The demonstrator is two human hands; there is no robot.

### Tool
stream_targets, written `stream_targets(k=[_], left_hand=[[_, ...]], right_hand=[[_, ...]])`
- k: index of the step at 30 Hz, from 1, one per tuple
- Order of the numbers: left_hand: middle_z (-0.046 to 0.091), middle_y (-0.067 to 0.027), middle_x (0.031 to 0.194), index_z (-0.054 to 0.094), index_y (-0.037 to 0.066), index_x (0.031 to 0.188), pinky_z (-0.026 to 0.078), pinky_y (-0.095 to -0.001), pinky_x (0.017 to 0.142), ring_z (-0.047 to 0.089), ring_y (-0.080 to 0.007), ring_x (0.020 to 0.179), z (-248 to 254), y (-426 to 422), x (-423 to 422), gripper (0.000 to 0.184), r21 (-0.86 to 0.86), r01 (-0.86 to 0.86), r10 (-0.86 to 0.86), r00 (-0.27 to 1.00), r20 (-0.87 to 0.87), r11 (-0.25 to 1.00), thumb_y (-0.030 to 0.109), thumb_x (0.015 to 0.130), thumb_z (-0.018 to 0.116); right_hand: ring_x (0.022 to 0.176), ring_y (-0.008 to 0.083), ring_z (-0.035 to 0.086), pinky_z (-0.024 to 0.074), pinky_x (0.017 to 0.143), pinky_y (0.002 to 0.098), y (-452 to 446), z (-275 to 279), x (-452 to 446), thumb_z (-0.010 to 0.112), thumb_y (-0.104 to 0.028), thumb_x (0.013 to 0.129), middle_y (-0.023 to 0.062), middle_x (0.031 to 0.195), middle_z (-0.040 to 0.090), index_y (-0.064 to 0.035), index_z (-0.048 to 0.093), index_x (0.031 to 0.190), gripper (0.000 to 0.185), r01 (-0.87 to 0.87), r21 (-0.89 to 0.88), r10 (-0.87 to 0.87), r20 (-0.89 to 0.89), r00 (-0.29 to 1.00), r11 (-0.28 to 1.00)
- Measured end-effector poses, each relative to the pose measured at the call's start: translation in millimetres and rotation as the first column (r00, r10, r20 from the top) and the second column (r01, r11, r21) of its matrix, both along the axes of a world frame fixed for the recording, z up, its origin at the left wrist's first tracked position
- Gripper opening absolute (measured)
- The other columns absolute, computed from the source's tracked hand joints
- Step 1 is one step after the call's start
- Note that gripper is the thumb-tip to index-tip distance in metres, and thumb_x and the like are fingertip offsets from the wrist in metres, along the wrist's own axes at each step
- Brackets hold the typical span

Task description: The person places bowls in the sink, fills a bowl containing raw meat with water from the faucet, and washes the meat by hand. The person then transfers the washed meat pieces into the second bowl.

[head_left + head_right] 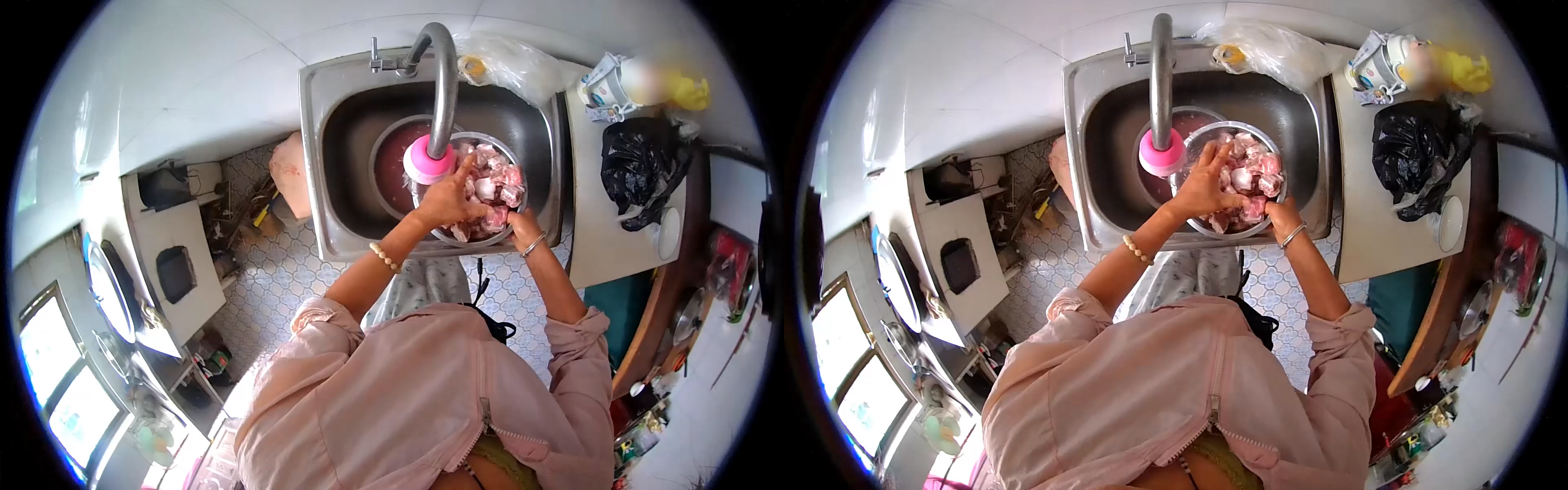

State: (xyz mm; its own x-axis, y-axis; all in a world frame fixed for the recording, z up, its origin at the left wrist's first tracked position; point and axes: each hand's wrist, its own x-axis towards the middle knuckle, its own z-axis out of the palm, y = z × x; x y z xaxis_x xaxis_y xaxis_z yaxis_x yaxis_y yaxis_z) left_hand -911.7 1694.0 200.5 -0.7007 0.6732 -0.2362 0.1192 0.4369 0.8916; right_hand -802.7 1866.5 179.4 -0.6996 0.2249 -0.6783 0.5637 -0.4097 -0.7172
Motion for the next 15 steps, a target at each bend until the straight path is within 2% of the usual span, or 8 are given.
stream_targets(k=[3, 8, 10, 15], left_hand=[[0.021, -0.0294, 0.135, 0.021, 0.01, 0.137, 0.029, -0.0463, 0.099, 0.03, -0.0461, 0.121, 5, 10, 5, 0.111, -0.036, -0.012, 0.01, 0.999, -0.049, 0.999, 0.05, 0.05, 0.078], [0.027, -0.026, 0.134, 0.025, 0.011, 0.135, 0.028, -0.0474, 0.098, 0.031, -0.0444, 0.121, 0, 19, 9, 0.109, 0.052, -0.047, 0.054, 0.987, -0.15, 0.998, 0.057, 0.05, 0.074], [0.027, -0.0261, 0.134, 0.026, 0.011, 0.135, 0.029, -0.0477, 0.098, 0.031, -0.0443, 0.121, -3, 20, 10, 0.108, 0.08, -0.064, 0.075, 0.988, -0.135, 0.995, 0.057, 0.05, 0.074], [0.03, -0.0276, 0.131, 0.029, 0.01, 0.133, 0.03, -0.0476, 0.097, 0.033, -0.0441, 0.12, -1, 25, 7, 0.104, 0.148, -0.129, 0.144, 0.985, -0.099, 0.981, 0.059, 0.052, 0.072]], right_hand=[[0.094, 0.0168, 0.055, 0.0446, 0.078, 0.0295, 5, 5, 0, 0.055, 0.006, 0.064, 0.0051, 0.107, 0.056, -0.0019, 0.049, 0.116, 0.052, -0.015, 0.082, 0.019, -0.047, 0.999, 0.997], [0.097, 0.0178, 0.054, 0.0432, 0.082, 0.0293, 13, 1, 1, 0.055, 0.006, 0.063, 0.007, 0.107, 0.056, -0.0012, 0.048, 0.115, 0.053, -0.03, 0.157, 0.031, -0.002, 1.0, 0.987], [0.098, 0.0187, 0.053, 0.0421, 0.084, 0.0289, 15, 1, -3, 0.055, 0.006, 0.063, 0.0072, 0.109, 0.055, -0.0011, 0.046, 0.117, 0.055, -0.067, 0.244, 0.09, -0.085, 0.992, 0.968], [0.103, 0.0195, 0.051, 0.039, 0.089, 0.0289, 9, 20, -14, 0.055, 0.007, 0.065, 0.0081, 0.113, 0.052, -0.0013, 0.043, 0.121, 0.058, -0.079, 0.393, 0.095, -0.023, 0.995, 0.916]])
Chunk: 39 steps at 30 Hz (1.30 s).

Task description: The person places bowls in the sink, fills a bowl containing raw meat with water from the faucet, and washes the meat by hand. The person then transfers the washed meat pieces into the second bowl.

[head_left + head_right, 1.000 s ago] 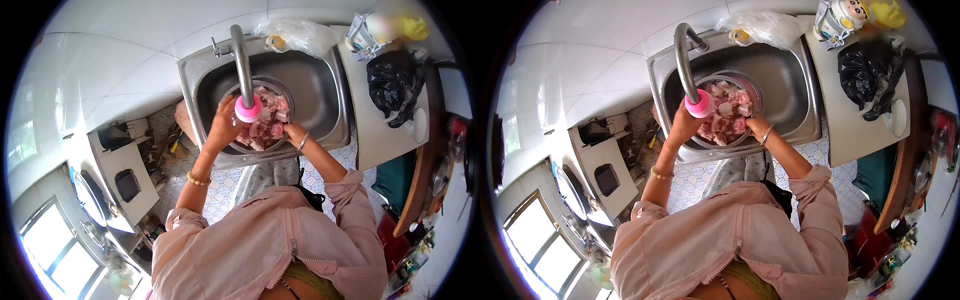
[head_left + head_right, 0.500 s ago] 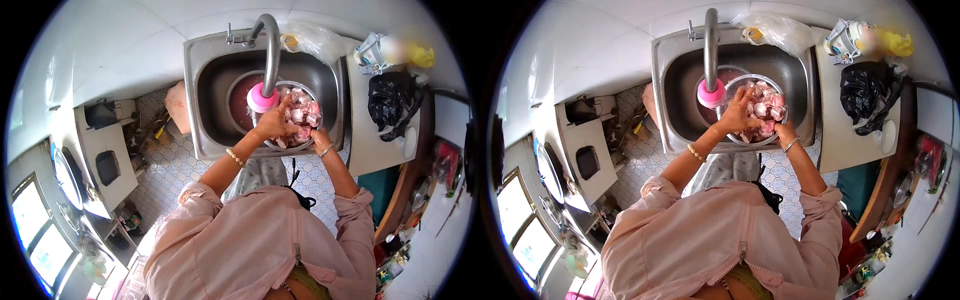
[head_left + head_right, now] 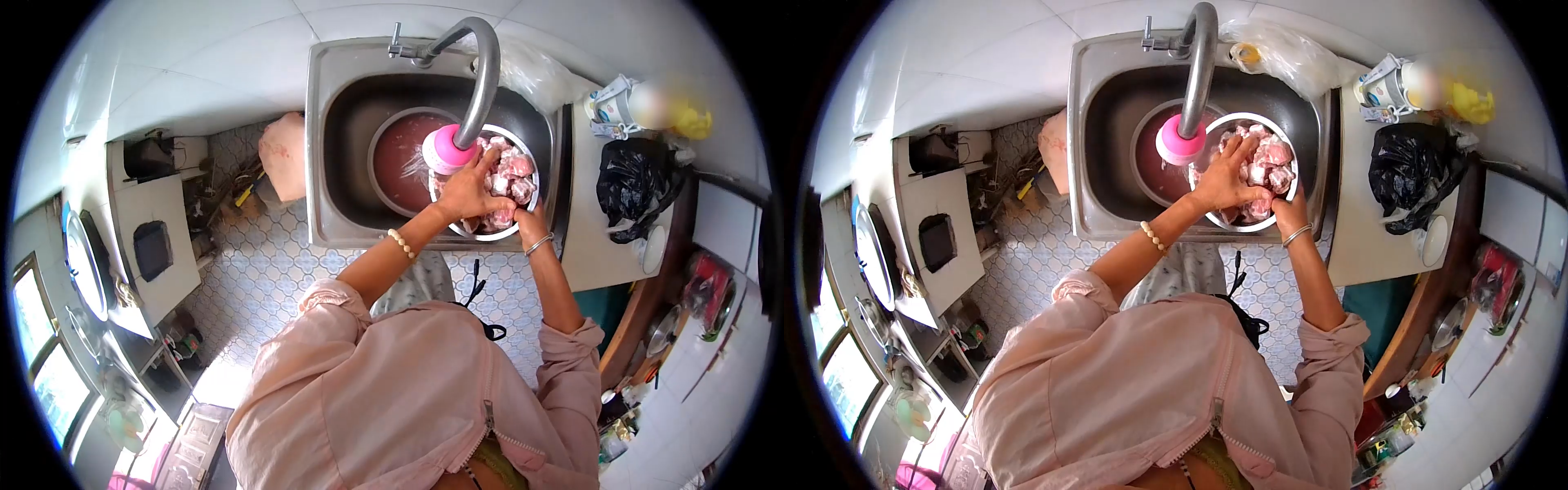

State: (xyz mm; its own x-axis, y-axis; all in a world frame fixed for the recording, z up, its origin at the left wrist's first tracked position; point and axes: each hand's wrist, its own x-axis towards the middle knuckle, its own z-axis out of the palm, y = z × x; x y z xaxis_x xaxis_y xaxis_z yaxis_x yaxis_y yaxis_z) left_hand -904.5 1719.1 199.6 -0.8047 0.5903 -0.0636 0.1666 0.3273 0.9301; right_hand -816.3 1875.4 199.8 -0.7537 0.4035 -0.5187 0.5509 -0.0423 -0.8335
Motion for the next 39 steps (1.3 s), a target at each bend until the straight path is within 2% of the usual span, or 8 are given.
stream_targets(k=[11, 14, 22, 24, 28, 32, 34, 39], left_hand=[[0.032, -0.0285, 0.13, 0.026, 0.0, 0.132, 0.031, -0.0453, 0.097, 0.035, -0.0463, 0.117, 9, -3, -3, 0.109, 0.024, -0.085, 0.081, 0.989, 0.122, 0.996, 0.057, 0.052, 0.073], [0.032, -0.0286, 0.131, 0.027, -0.005, 0.13, 0.031, -0.0453, 0.097, 0.035, -0.0473, 0.116, 8, -2, -6, 0.108, 0.044, -0.099, 0.096, 0.993, 0.066, 0.994, 0.055, 0.053, 0.074], [0.035, -0.0221, 0.131, 0.041, 0.005, 0.125, 0.035, -0.0455, 0.094, 0.041, -0.0458, 0.111, 26, -6, -16, 0.077, -0.092, 0.002, -0.019, 0.984, -0.178, 0.996, 0.048, 0.066, 0.067], [0.033, -0.0209, 0.132, 0.043, 0.005, 0.124, 0.036, -0.0462, 0.094, 0.041, -0.0458, 0.111, 30, -12, -18, 0.074, -0.099, 0.0, -0.039, 0.92, -0.39, 0.995, 0.046, 0.067, 0.067], [0.033, -0.021, 0.132, 0.044, 0.005, 0.123, 0.036, -0.0447, 0.093, 0.04, -0.0432, 0.114, 56, -37, -15, 0.071, -0.14, 0.049, -0.103, 0.903, -0.417, 0.989, 0.043, 0.068, 0.067], [0.033, -0.0233, 0.131, 0.037, 0.002, 0.127, 0.036, -0.0407, 0.095, 0.036, -0.0375, 0.12, 50, -46, -3, 0.07, -0.055, 0.033, -0.045, 0.969, -0.242, 0.998, 0.034, 0.072, 0.067], [0.033, -0.0259, 0.13, 0.029, -0.003, 0.13, 0.032, -0.039, 0.098, 0.035, -0.0368, 0.121, 51, -34, 2, 0.075, 0.167, -0.124, 0.115, 0.991, 0.066, 0.978, 0.032, 0.074, 0.066], [0.03, -0.029, 0.13, 0.02, -0.003, 0.134, 0.026, -0.0397, 0.102, 0.03, -0.0376, 0.124, 35, -15, -7, 0.089, 0.266, -0.224, 0.16, 0.957, 0.242, 0.938, 0.035, 0.071, 0.069]], right_hand=[[0.104, 0.0188, 0.049, 0.0365, 0.091, 0.0285, -8, 11, -2, 0.049, 0.008, 0.065, 0.0085, 0.113, 0.052, -0.001, 0.04, 0.122, 0.058, -0.064, 0.257, 0.085, -0.071, 0.994, 0.964], [0.101, 0.0174, 0.05, 0.0367, 0.09, 0.0276, -7, 2, 4, 0.047, 0.01, 0.063, 0.0066, 0.111, 0.052, -0.0008, 0.043, 0.12, 0.058, -0.005, 0.145, 0.03, -0.176, 0.984, 0.989], [0.096, 0.0164, 0.053, 0.0447, 0.08, 0.0276, -23, 6, 15, 0.048, 0.006, 0.068, 0.0045, 0.109, 0.053, -0.0014, 0.049, 0.115, 0.047, 0.163, -0.372, -0.242, -0.176, 0.954, 0.914], [0.103, 0.02, 0.053, 0.0464, 0.085, 0.031, -21, 7, 15, 0.054, 0.006, 0.068, 0.0073, 0.115, 0.052, -0.0013, 0.045, 0.121, 0.054, 0.16, -0.507, -0.274, -0.159, 0.949, 0.847], [0.103, 0.0197, 0.053, 0.0462, 0.085, 0.0306, -20, 15, 13, 0.055, 0.005, 0.069, 0.0073, 0.117, 0.051, -0.0007, 0.044, 0.121, 0.053, 0.128, -0.504, -0.264, -0.208, 0.942, 0.854], [0.099, 0.0184, 0.054, 0.0456, 0.083, 0.0299, -25, 34, 9, 0.053, 0.007, 0.067, 0.0064, 0.113, 0.053, -0.001, 0.047, 0.118, 0.052, 0.174, -0.361, -0.267, -0.225, 0.937, 0.916], [0.099, 0.0181, 0.053, 0.0452, 0.083, 0.0294, -24, 33, 11, 0.052, 0.006, 0.066, 0.0062, 0.113, 0.053, -0.0006, 0.047, 0.118, 0.052, 0.198, -0.316, -0.28, -0.242, 0.929, 0.928], [0.097, 0.0156, 0.052, 0.0424, 0.083, 0.0274, -25, 27, 20, 0.047, 0.005, 0.064, 0.0052, 0.109, 0.054, 0.0018, 0.051, 0.112, 0.048, 0.187, -0.173, -0.224, -0.221, 0.949, 0.967]])
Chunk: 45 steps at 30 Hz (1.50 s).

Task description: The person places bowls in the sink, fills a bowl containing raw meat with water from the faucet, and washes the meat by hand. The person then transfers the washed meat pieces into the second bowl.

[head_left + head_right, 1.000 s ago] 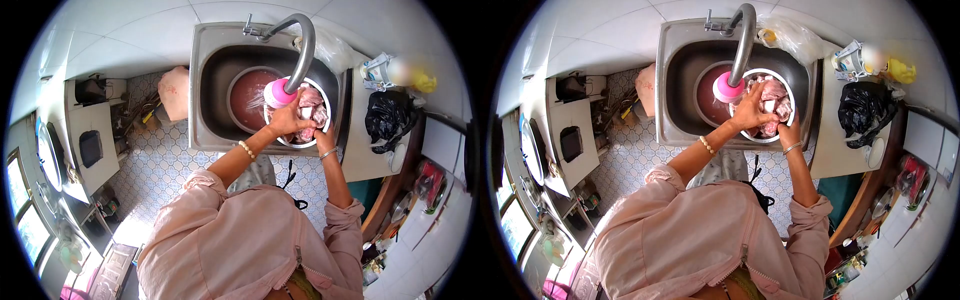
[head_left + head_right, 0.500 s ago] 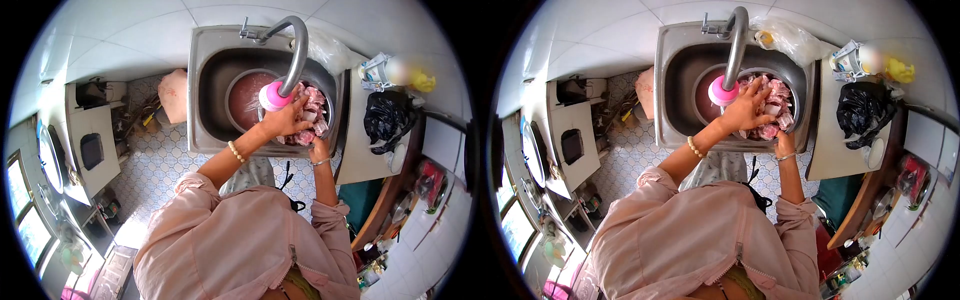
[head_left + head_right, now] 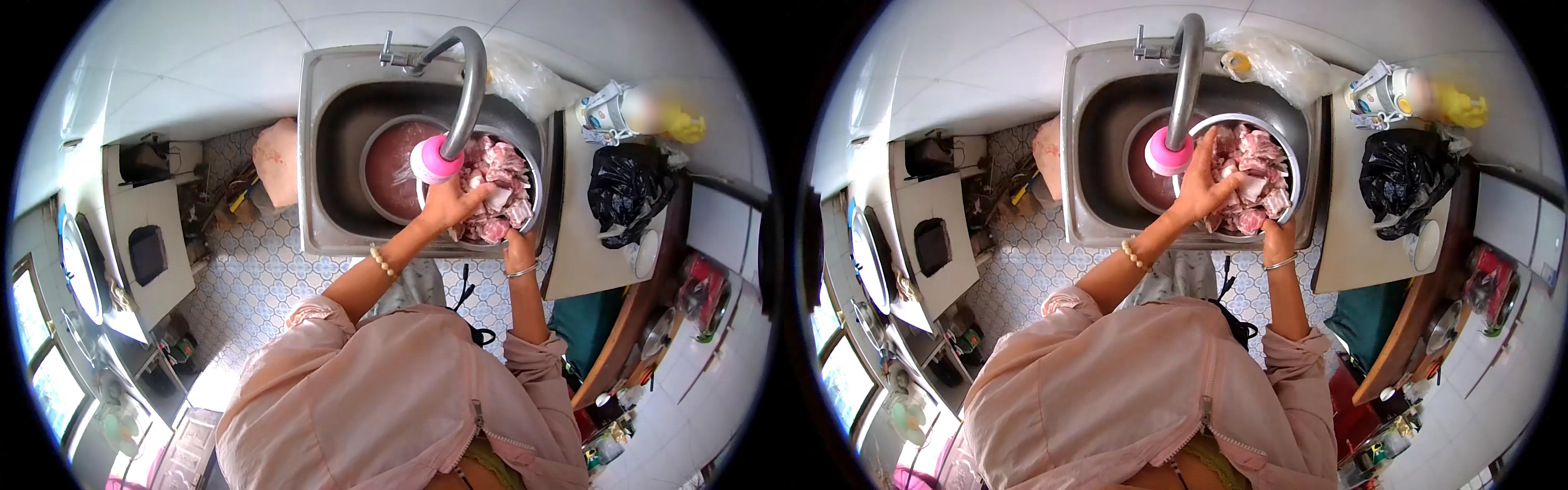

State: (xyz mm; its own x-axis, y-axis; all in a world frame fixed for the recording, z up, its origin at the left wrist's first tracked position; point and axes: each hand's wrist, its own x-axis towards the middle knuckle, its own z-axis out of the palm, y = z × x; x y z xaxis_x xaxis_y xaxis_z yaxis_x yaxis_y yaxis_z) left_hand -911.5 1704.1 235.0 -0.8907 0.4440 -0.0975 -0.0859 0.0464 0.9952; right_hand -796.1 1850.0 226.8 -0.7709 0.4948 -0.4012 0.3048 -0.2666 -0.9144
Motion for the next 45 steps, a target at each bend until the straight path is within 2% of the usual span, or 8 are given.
stream_targets(k=[4, 7, 12, 25, 29, 31, 37, 45], left_hand=[[0.027, -0.0299, 0.132, 0.021, 0.007, 0.137, 0.026, -0.0436, 0.101, 0.024, -0.0428, 0.126, -7, 7, 1, 0.099, -0.164, -0.008, -0.009, 0.994, -0.105, 0.986, 0.043, 0.062, 0.074], [0.024, -0.0307, 0.133, 0.023, 0.007, 0.136, 0.027, -0.044, 0.101, 0.022, -0.043, 0.126, -4, 9, 0, 0.101, -0.165, 0.064, -0.07, 0.997, -0.029, 0.984, 0.045, 0.06, 0.075], [0.019, -0.0329, 0.134, 0.024, 0.005, 0.136, 0.027, -0.0428, 0.101, 0.021, -0.0439, 0.127, -24, 14, 6, 0.104, -0.092, 0.04, -0.044, 0.998, -0.038, 0.995, 0.044, 0.056, 0.078], [0.018, -0.0316, 0.136, 0.017, -0.001, 0.135, 0.021, -0.0423, 0.104, 0.018, -0.0425, 0.128, -27, 15, 1, 0.11, -0.081, 0.071, -0.068, 0.997, 0.035, 0.994, 0.041, 0.055, 0.08], [0.022, -0.0257, 0.137, 0.013, 0.003, 0.137, 0.024, -0.0415, 0.103, 0.021, -0.0415, 0.128, -25, 17, -8, 0.115, -0.025, -0.016, 0.008, 0.961, -0.275, 1.0, 0.041, 0.052, 0.081], [0.025, -0.0285, 0.134, 0.019, 0.009, 0.137, 0.027, -0.0421, 0.102, 0.023, -0.0431, 0.126, -18, 14, -11, 0.111, -0.023, 0.07, -0.073, 0.977, -0.202, 0.997, 0.043, 0.051, 0.08], [0.027, -0.0332, 0.131, 0.034, 0.015, 0.132, 0.03, -0.0452, 0.099, 0.028, -0.0475, 0.121, -17, 18, -20, 0.097, -0.15, 0.084, -0.134, 0.923, -0.361, 0.985, 0.055, 0.053, 0.074], [0.015, -0.0308, 0.137, 0.023, 0.013, 0.137, 0.028, -0.0436, 0.101, 0.025, -0.0452, 0.124, -8, 1, -31, 0.112, -0.294, 0.378, -0.473, 0.781, -0.408, 0.878, 0.055, 0.048, 0.076]], right_hand=[[0.095, 0.0141, 0.051, 0.04, 0.085, 0.0267, -1, -4, 1, 0.045, 0.006, 0.063, 0.0044, 0.105, 0.055, 0.0016, 0.053, 0.108, 0.045, -0.042, 0.094, 0.041, 0.014, 0.999, 0.995], [0.096, 0.0147, 0.051, 0.0387, 0.086, 0.0268, -2, -6, 0, 0.045, 0.008, 0.063, 0.0048, 0.107, 0.053, 0.0001, 0.05, 0.112, 0.05, -0.025, 0.135, 0.022, 0.028, 0.999, 0.99], [0.102, 0.0177, 0.049, 0.0365, 0.09, 0.0271, 1, 8, -13, 0.045, 0.011, 0.063, 0.0099, 0.111, 0.052, 0.0, 0.042, 0.121, 0.059, -0.165, 0.516, 0.179, 0.024, 0.984, 0.84], [0.108, 0.0252, 0.049, 0.0329, 0.095, 0.0309, -2, 17, -21, 0.049, 0.007, 0.064, 0.0155, 0.118, 0.049, 0.0013, 0.036, 0.126, 0.063, -0.144, 0.749, 0.163, 0.05, 0.985, 0.647], [0.099, 0.0167, 0.049, 0.0384, 0.086, 0.0274, 4, -8, -10, 0.048, 0.005, 0.065, 0.0057, 0.11, 0.05, -0.0014, 0.046, 0.116, 0.052, -0.059, 0.332, 0.076, -0.039, 0.996, 0.941], [0.104, 0.0181, 0.049, 0.0381, 0.09, 0.0284, -5, -4, -10, 0.046, 0.009, 0.059, 0.0064, 0.116, 0.048, -0.0008, 0.043, 0.121, 0.063, 0.065, 0.106, -0.064, -0.008, 0.998, 0.992], [0.094, 0.0158, 0.05, 0.0409, 0.082, 0.0263, -6, -21, -13, 0.046, 0.007, 0.055, 0.004, 0.106, 0.051, -0.0012, 0.046, 0.116, 0.061, 0.153, -0.024, -0.154, -0.035, 0.987, 0.988], [0.095, 0.0207, 0.053, 0.0452, 0.079, 0.0277, -5, 7, -22, 0.046, 0.006, 0.053, 0.0073, 0.106, 0.052, -0.0004, 0.045, 0.117, 0.064, 0.257, -0.12, -0.248, 0.081, 0.965, 0.959]])
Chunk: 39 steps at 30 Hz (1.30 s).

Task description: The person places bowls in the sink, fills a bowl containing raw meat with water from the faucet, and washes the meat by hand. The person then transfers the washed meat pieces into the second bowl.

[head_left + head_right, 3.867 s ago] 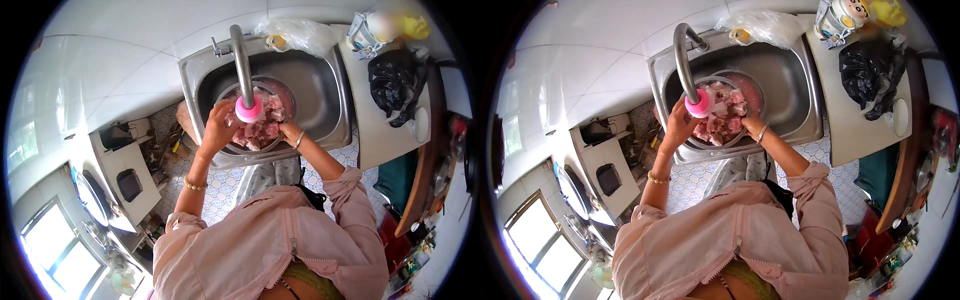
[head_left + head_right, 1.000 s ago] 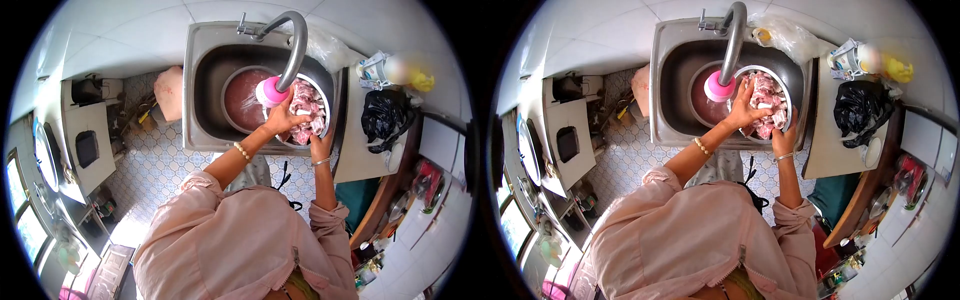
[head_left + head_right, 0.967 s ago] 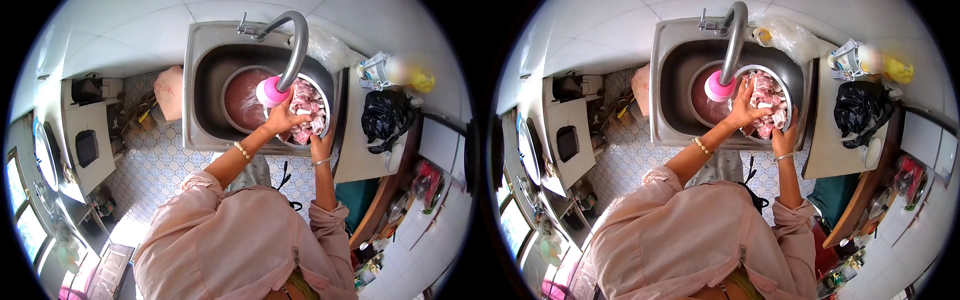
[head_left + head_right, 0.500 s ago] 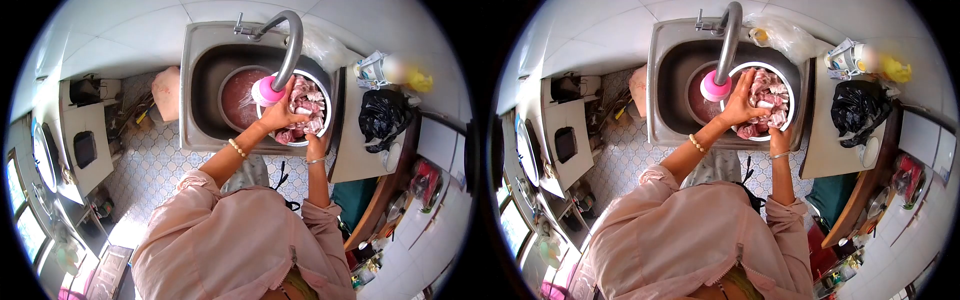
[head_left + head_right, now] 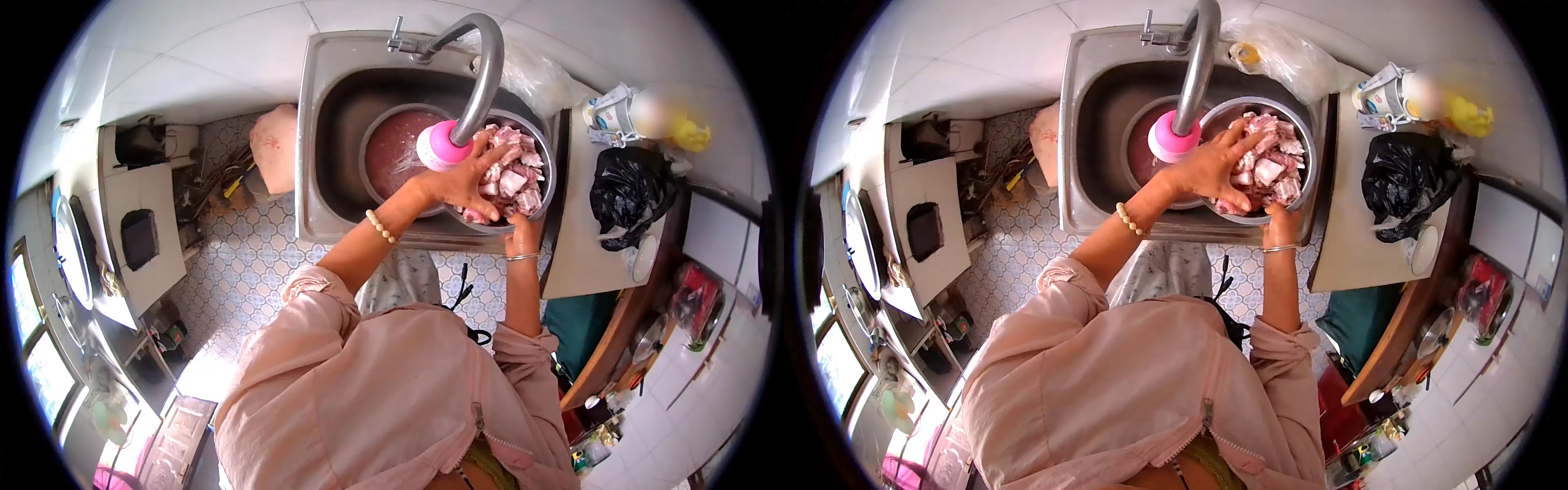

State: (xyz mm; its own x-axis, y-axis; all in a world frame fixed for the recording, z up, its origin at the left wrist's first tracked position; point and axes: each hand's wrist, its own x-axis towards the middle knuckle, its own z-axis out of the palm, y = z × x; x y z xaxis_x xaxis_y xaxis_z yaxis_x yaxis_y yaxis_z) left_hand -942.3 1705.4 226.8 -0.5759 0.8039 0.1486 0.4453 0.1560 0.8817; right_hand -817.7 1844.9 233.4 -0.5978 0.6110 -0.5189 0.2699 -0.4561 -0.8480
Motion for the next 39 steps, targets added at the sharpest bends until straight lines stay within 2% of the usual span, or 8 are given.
stream_targets(k=[6, 8, 11, 13, 17, 26, 36, 39], left_hand=[[0.015, -0.0326, 0.136, 0.024, 0.006, 0.135, 0.027, -0.0449, 0.101, 0.025, -0.0482, 0.122, -8, 3, 18, 0.112, 0.089, -0.113, 0.112, 0.994, 0.019, 0.99, 0.047, 0.047, 0.08], [0.017, -0.034, 0.134, 0.024, 0.003, 0.134, 0.026, -0.0447, 0.101, 0.024, -0.0474, 0.123, -13, 5, 24, 0.11, 0.135, -0.208, 0.201, 0.977, 0.067, 0.969, 0.044, 0.048, 0.08], [0.013, -0.034, 0.135, 0.022, 0.002, 0.134, 0.022, -0.0442, 0.103, 0.019, -0.0464, 0.126, -12, 4, 26, 0.11, 0.099, -0.193, 0.17, 0.964, 0.203, 0.976, 0.042, 0.05, 0.08], [0.01, -0.0341, 0.136, 0.021, 0.002, 0.135, 0.021, -0.0443, 0.104, 0.016, -0.0461, 0.127, -23, 3, 31, 0.11, 0.087, -0.2, 0.173, 0.952, 0.251, 0.976, 0.042, 0.051, 0.08], [0.004, -0.0333, 0.138, 0.014, 0.001, 0.136, 0.017, -0.0446, 0.105, 0.008, -0.0449, 0.13, -35, 5, 40, 0.112, 0.218, -0.292, 0.246, 0.945, 0.214, 0.931, 0.042, 0.054, 0.079], [0.022, -0.0265, 0.136, 0.011, -0.006, 0.135, 0.019, -0.0413, 0.105, 0.022, -0.0391, 0.127, -34, 10, 46, 0.112, 0.241, -0.367, 0.298, 0.913, 0.277, 0.899, 0.042, 0.057, 0.076], [0.034, -0.0261, 0.129, 0.018, -0.005, 0.133, 0.028, -0.0383, 0.101, 0.035, -0.0375, 0.121, -28, 4, 38, 0.099, 0.257, -0.341, 0.291, 0.932, 0.215, 0.904, 0.033, 0.06, 0.073], [0.035, -0.0268, 0.129, 0.017, -0.002, 0.135, 0.033, -0.038, 0.098, 0.038, -0.0386, 0.119, -29, -3, 38, 0.097, 0.233, -0.333, 0.311, 0.942, 0.124, 0.914, 0.032, 0.062, 0.072]], right_hand=[[0.103, 0.0228, 0.048, 0.037, 0.09, 0.0295, 14, -26, 11, 0.045, 0.007, 0.056, 0.0088, 0.115, 0.047, -0.0004, 0.044, 0.12, 0.064, -0.054, 0.152, 0.055, -0.004, 0.998, 0.987], [0.107, 0.0231, 0.045, 0.0339, 0.093, 0.0295, 14, -25, 11, 0.047, 0.006, 0.057, 0.0093, 0.119, 0.045, 0.0001, 0.044, 0.121, 0.064, -0.125, 0.378, 0.145, -0.024, 0.989, 0.917], [0.11, 0.0217, 0.044, 0.0319, 0.096, 0.0307, 15, -23, 11, 0.045, 0.007, 0.059, 0.0098, 0.12, 0.045, 0.002, 0.04, 0.123, 0.064, -0.213, 0.503, 0.213, 0.06, 0.975, 0.838], [0.113, 0.0272, 0.043, 0.0298, 0.098, 0.0325, 12, -16, 5, 0.048, 0.004, 0.06, 0.0143, 0.124, 0.044, 0.0026, 0.04, 0.123, 0.063, -0.243, 0.548, 0.237, 0.084, 0.968, 0.8], [0.121, 0.0303, 0.037, 0.0247, 0.103, 0.0334, 6, 3, -3, 0.053, 0.002, 0.061, 0.0201, 0.128, 0.039, 0.0065, 0.03, 0.128, 0.071, -0.342, 0.708, 0.322, 0.17, 0.932, 0.618], [0.123, 0.0334, 0.035, 0.0247, 0.103, 0.0353, -5, 33, -15, 0.058, 0.0, 0.066, 0.0235, 0.13, 0.036, 0.0066, 0.031, 0.128, 0.068, -0.422, 0.801, 0.361, 0.278, 0.89, 0.425], [0.121, 0.0329, 0.037, 0.0258, 0.102, 0.036, -8, 24, -13, 0.06, -0.005, 0.067, 0.0226, 0.128, 0.039, 0.0073, 0.033, 0.126, 0.066, -0.4, 0.794, 0.33, 0.266, 0.906, 0.458], [0.113, 0.0305, 0.044, 0.03, 0.098, 0.0343, -10, 14, -11, 0.061, -0.005, 0.066, 0.0198, 0.119, 0.047, 0.0069, 0.037, 0.122, 0.062, -0.346, 0.797, 0.318, 0.204, 0.926, 0.496]])
